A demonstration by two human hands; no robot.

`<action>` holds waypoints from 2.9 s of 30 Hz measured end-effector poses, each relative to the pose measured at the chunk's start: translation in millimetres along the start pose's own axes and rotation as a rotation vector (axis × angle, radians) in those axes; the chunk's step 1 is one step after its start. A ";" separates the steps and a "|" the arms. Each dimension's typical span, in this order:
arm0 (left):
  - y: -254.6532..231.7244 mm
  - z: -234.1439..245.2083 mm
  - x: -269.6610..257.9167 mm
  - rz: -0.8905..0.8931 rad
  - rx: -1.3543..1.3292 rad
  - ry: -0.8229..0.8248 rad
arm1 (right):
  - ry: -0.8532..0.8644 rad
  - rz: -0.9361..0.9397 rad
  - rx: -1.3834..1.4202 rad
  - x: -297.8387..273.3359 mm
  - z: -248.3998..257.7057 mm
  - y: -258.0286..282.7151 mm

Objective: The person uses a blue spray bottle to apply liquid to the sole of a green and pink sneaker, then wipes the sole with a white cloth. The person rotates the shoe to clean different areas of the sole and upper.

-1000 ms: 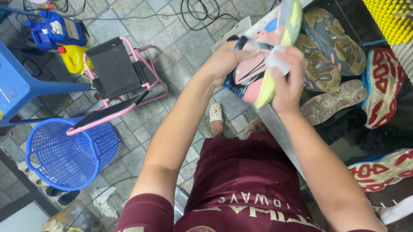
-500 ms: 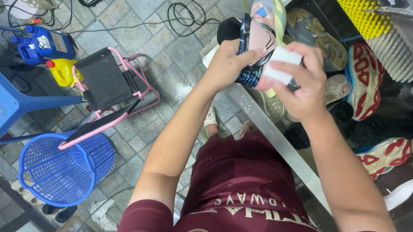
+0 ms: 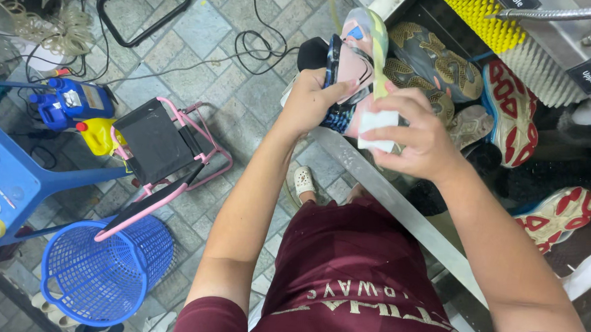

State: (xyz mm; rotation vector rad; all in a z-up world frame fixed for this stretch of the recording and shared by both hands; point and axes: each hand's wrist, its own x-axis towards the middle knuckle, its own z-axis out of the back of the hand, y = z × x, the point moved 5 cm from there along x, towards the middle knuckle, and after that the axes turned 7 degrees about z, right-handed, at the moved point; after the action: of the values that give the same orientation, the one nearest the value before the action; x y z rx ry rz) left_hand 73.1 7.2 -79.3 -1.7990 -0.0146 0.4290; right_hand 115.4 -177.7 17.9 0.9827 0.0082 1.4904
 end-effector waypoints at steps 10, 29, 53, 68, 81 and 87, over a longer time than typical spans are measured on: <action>-12.0 -5.3 7.2 0.047 -0.360 -0.018 | -0.189 -0.019 -0.182 9.1 2.7 0.2; -61.5 6.1 14.1 -0.036 0.363 -0.093 | -0.189 -0.009 -0.199 2.6 -0.3 -12.3; 37.8 23.5 37.7 0.050 -0.199 -0.213 | -0.392 -0.256 -0.235 16.2 -61.6 -41.3; 74.2 54.4 31.5 0.133 -0.239 -0.336 | -0.170 -0.069 -0.107 15.0 -69.0 -23.1; 114.7 71.8 30.4 0.127 -0.619 -0.439 | -0.121 -0.264 -0.155 -2.3 -74.3 -58.4; 122.7 71.5 30.5 0.125 -0.656 -0.500 | 0.053 -0.208 -0.070 -28.0 -59.2 -26.0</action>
State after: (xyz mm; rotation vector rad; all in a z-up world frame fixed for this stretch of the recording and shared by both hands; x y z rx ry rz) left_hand 54.2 47.3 -217.6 -2.2871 -0.4372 1.0463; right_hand 98.9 -163.5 -49.2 0.8586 0.0934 1.3164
